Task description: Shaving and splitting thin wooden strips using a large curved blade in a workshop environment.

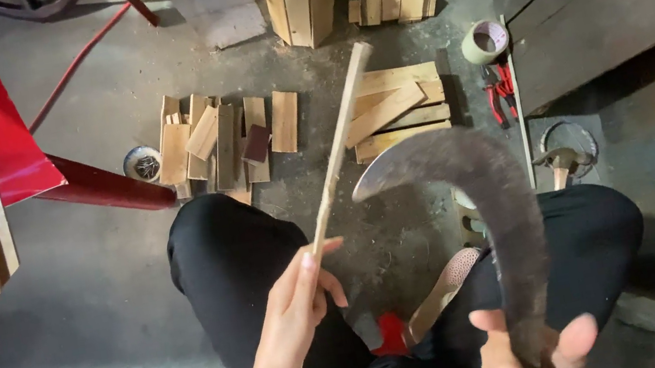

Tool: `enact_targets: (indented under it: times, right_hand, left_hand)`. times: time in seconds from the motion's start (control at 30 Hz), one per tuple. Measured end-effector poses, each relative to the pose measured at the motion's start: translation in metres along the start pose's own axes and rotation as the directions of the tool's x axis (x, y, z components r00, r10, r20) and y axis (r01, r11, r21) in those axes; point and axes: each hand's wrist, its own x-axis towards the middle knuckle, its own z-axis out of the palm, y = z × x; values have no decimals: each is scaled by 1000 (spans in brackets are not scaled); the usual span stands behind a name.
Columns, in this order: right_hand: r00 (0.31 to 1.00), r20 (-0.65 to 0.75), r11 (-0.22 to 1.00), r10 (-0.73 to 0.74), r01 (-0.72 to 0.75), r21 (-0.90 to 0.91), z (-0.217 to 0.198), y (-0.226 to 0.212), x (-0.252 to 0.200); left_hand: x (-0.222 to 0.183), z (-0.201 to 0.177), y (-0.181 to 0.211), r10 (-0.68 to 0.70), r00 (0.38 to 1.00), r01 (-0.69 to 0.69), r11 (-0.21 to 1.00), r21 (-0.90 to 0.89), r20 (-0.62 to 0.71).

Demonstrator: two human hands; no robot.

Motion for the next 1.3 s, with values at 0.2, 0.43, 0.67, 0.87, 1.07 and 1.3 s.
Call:
enact_targets:
  times: [0.2, 0.43, 0.67, 0.87, 1.07, 1.3]
  right_hand:
    - [984, -152, 996, 88, -85, 29, 5, 21, 33]
    - [766, -641, 671, -52, -448, -590, 79, 5, 72]
    - [502, -852, 330, -150, -786, -522, 85, 30, 93]
    - [466, -858, 120, -217, -860, -497, 79, 37, 95]
    - [576, -814, 360, -71, -747, -560, 72, 34, 110]
    - [556, -819, 792, 143, -560, -243, 50, 35, 109]
  left_hand:
    - [-9, 8, -13, 44, 998, -51, 987, 150, 48]
    - [-20, 12, -14, 46, 997, -54, 987, 154, 55]
    - [-25, 23, -23, 80, 975, -61, 993, -101, 205]
    - [-32, 26, -26, 114, 979, -139, 980, 143, 172]
    - [-25, 27, -38, 82, 997, -81, 955, 287, 8]
    - [-27, 15, -31, 120, 964, -129, 991, 23, 237]
